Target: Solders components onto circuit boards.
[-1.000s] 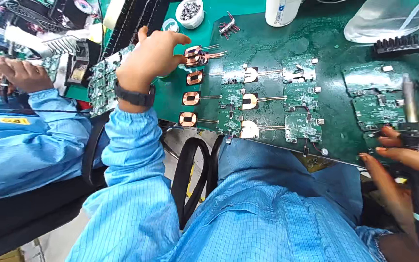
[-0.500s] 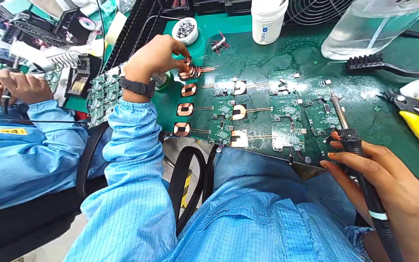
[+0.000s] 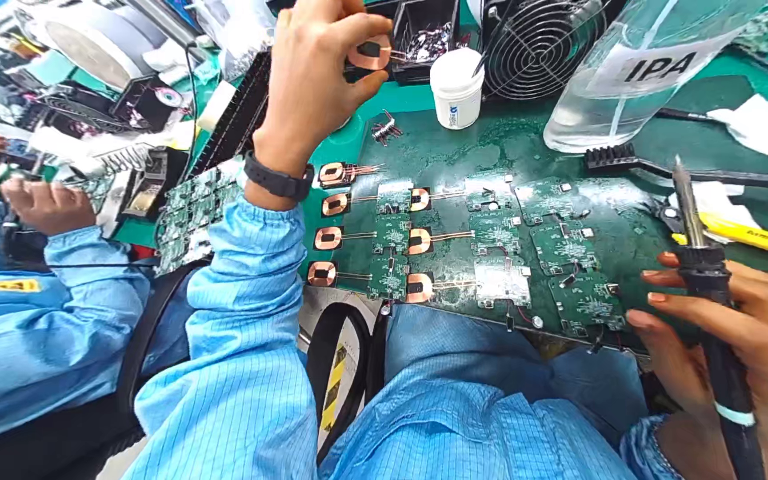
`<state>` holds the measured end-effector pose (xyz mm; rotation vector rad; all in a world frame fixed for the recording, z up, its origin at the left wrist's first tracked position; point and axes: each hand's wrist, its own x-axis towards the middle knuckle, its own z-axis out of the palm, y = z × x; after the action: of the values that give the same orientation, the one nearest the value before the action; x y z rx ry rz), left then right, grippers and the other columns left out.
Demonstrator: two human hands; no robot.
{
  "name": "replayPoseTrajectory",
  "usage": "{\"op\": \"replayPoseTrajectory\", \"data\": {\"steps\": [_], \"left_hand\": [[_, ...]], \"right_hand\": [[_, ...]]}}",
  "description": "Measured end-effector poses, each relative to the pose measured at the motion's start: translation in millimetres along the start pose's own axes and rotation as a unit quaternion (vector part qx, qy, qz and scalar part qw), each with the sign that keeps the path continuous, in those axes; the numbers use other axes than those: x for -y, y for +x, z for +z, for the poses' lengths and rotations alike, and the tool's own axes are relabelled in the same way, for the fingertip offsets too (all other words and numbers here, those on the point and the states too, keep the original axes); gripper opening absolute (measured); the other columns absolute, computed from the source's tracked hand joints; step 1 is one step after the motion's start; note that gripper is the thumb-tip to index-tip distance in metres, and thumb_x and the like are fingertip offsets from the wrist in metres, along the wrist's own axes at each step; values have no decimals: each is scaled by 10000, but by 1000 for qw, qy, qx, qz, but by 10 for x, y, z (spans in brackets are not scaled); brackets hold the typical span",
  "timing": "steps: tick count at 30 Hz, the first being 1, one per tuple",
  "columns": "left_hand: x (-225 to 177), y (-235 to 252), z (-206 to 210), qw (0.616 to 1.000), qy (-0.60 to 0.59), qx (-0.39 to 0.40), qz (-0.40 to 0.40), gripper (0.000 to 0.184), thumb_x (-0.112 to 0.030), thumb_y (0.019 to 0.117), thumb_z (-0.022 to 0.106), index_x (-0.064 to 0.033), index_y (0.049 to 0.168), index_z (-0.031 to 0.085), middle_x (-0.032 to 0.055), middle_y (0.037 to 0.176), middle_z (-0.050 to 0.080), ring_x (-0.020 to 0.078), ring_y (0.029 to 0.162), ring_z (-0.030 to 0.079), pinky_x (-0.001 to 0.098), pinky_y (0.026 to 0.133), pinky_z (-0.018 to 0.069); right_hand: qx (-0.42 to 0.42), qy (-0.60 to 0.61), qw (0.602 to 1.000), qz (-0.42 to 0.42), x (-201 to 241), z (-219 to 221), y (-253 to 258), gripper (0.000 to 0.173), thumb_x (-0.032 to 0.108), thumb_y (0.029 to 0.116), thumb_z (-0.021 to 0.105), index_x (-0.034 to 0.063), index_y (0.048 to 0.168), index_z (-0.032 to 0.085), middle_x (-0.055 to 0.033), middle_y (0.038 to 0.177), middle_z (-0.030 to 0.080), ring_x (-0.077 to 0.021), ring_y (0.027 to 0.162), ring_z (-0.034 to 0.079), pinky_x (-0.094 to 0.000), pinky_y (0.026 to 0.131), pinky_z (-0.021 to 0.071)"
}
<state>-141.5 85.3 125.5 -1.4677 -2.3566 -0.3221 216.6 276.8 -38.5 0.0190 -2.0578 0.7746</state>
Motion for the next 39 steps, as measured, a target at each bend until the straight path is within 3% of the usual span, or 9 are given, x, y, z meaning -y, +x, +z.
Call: {"op": "replayPoseTrajectory", "data": {"steps": [5,23,31,35,39], "left_hand": [[-115,239,148,999,37,0,26,355,-221,938,683,-131,1279,719,225,1288,632,416,1221,574,574,1074,366],[-172,396,335,996,69,26,44,333,-152,926,675,-110,1253,725,242,1282,624,452,1208,562,612,1048,350],[-132,393,337,996,73,26,40,328,-192,931,688,-116,1248,724,233,1285,627,453,1215,555,610,1069,327],[-108,253,176,998,61,17,30,349,-212,924,718,-73,1244,713,244,1277,630,462,1215,558,635,1062,332],[-119,-64,-13,999,35,0,9,417,-330,936,711,-41,1236,702,251,1255,636,464,1197,561,627,1018,363]], "right_hand": [[-10,7,1000,-23,12,2,-60,165,314,1018,625,153,1055,625,-19,1143,604,-132,1197,574,-283,1021,459],[-17,6,1000,-9,21,16,-71,155,308,1021,619,154,1039,633,-26,1101,606,-139,1178,572,-297,1026,442],[-10,-2,1000,-6,29,10,-60,155,306,1024,610,153,1043,626,-28,1105,600,-137,1176,575,-280,1013,450],[-11,5,1000,-5,20,12,-68,145,291,1009,636,153,1053,625,-31,1106,618,-141,1146,602,-297,1002,475],[24,29,999,32,79,30,-63,186,257,983,696,158,1126,629,-56,1148,612,-125,1157,623,-264,995,524]]}}
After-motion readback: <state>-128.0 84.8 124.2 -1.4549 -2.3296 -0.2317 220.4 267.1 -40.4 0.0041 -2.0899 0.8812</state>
